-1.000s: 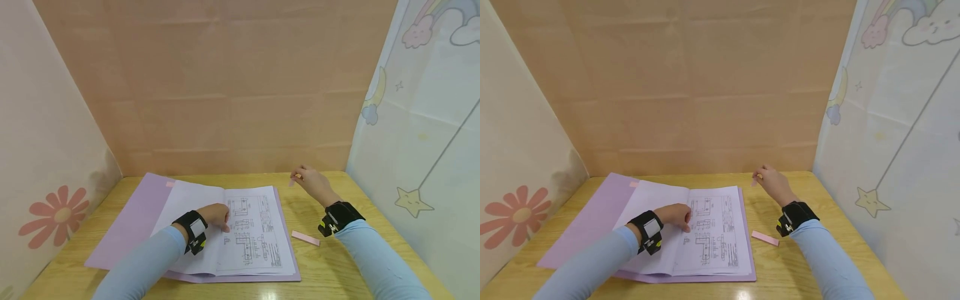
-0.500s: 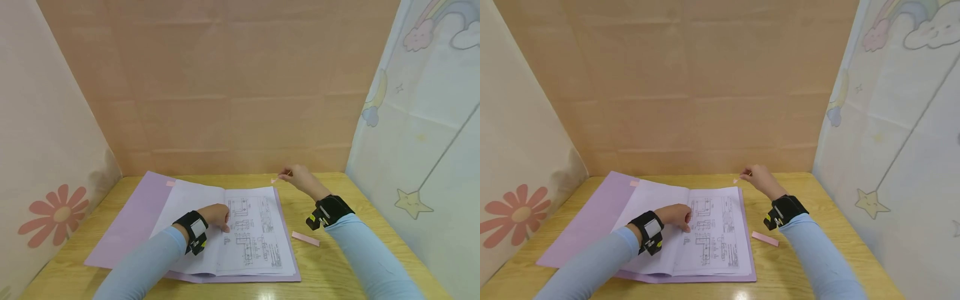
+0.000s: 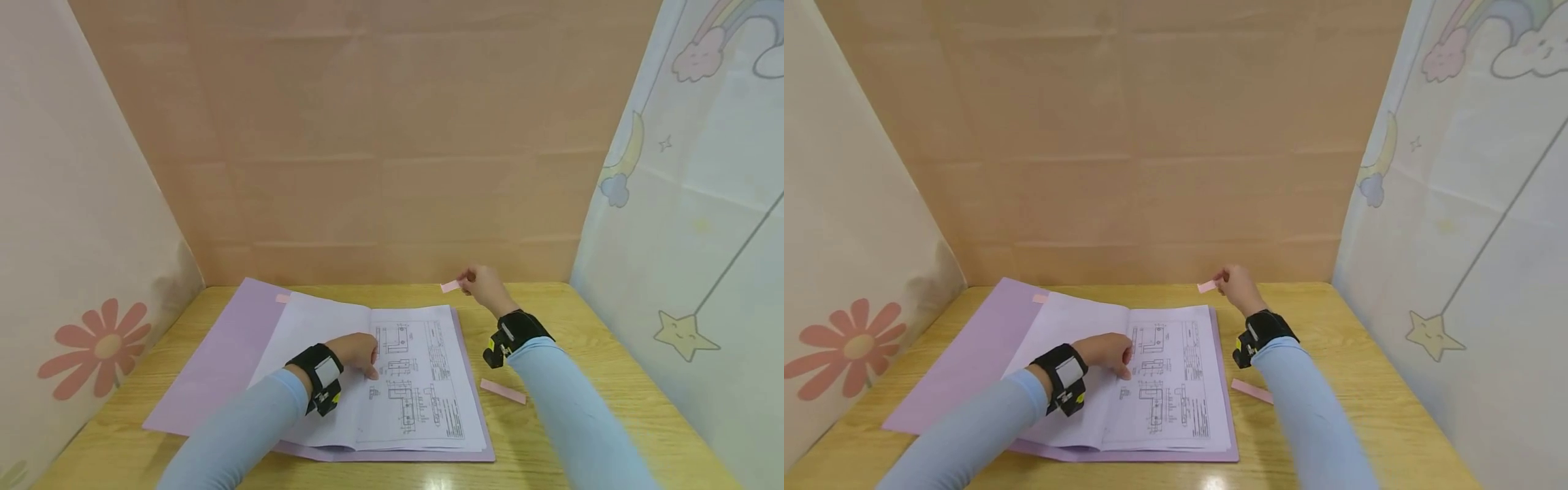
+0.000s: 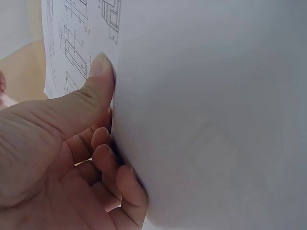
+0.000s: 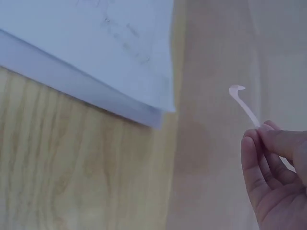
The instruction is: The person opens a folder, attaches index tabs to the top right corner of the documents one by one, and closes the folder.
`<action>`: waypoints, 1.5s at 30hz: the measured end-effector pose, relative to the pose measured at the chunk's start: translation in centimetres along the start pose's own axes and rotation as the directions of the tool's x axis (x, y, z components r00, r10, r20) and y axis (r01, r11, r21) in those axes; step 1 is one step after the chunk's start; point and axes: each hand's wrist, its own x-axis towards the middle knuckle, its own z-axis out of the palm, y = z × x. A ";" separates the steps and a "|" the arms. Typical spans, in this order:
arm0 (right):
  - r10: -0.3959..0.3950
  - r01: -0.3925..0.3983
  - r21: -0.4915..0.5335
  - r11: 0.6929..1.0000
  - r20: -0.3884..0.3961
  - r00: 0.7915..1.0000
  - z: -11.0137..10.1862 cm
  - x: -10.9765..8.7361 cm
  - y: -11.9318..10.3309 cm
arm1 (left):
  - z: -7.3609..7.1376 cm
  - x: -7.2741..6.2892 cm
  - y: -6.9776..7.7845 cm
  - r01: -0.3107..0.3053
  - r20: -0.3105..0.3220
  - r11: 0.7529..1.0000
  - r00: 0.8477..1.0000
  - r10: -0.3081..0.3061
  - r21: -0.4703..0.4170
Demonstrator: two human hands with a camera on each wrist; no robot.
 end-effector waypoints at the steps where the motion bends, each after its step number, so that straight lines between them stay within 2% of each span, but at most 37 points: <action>1: 0.011 -0.011 0.000 1.000 0.004 1.000 0.2 0.0 0.3 | 0.0 -0.1 0.0 0.001 0.000 1.000 1.000 -0.001 -0.002; 4: 0.042 -0.042 -0.029 0.999 0.015 0.999 1.0 -0.2 1.2 | -0.1 -0.2 0.1 0.007 0.003 1.000 1.000 -0.007 -0.008; 9: 0.086 -0.078 -0.136 0.988 0.052 0.995 2.5 -0.8 2.3 | 0.0 0.0 0.0 0.018 0.010 1.000 1.000 -0.018 0.003; 15: 0.088 -0.075 -0.236 0.969 0.048 0.995 3.5 -0.8 3.1 | 0.3 0.6 -0.2 0.022 0.008 1.000 1.000 -0.022 0.013; 24: 0.119 -0.098 -0.276 0.956 0.063 0.991 3.5 -0.9 3.6 | 0.2 0.6 0.1 0.017 0.011 0.999 1.000 -0.018 0.033; 29: 0.050 -0.039 -0.323 0.946 0.025 0.998 3.5 -0.9 3.1 | -0.1 0.1 0.5 0.017 0.014 0.999 1.000 -0.018 0.050; 31: -0.010 0.015 -0.382 0.924 0.016 1.000 3.4 -1.1 2.5 | -0.1 0.0 0.5 0.021 0.015 0.998 1.000 -0.022 0.052; 33: -0.054 0.073 -0.477 0.876 0.053 0.997 3.4 -1.5 1.6 | -0.1 0.0 0.5 0.027 0.019 0.998 0.999 -0.028 0.052; 35: -0.067 0.136 -0.567 0.812 0.141 0.988 3.4 -2.1 0.8 | -0.1 0.0 0.5 0.029 0.022 0.998 0.999 -0.030 0.048; 37: -0.032 0.187 -0.612 0.769 0.255 0.966 3.4 -3.0 0.0 | -0.1 0.1 0.5 0.029 0.022 0.998 0.999 -0.030 0.049; 38: -0.007 0.206 -0.617 0.760 0.309 0.951 3.4 -3.4 -0.2 | 0.0 0.2 0.4 0.031 0.023 0.998 0.999 -0.032 0.049; 41: 0.073 0.189 -0.582 0.791 0.396 0.915 3.6 -4.3 -0.7 | 0.0 0.4 0.3 0.033 0.020 0.998 0.999 -0.034 0.058; 43: 0.105 0.156 -0.571 0.806 0.397 0.912 3.7 -4.6 -0.5 | 0.1 0.6 0.3 0.030 0.021 0.998 0.999 -0.031 0.062; 45: 0.122 0.137 -0.577 0.805 0.388 0.914 3.9 -4.8 -0.2 | 0.2 0.8 0.3 0.022 0.021 0.998 1.000 -0.023 0.066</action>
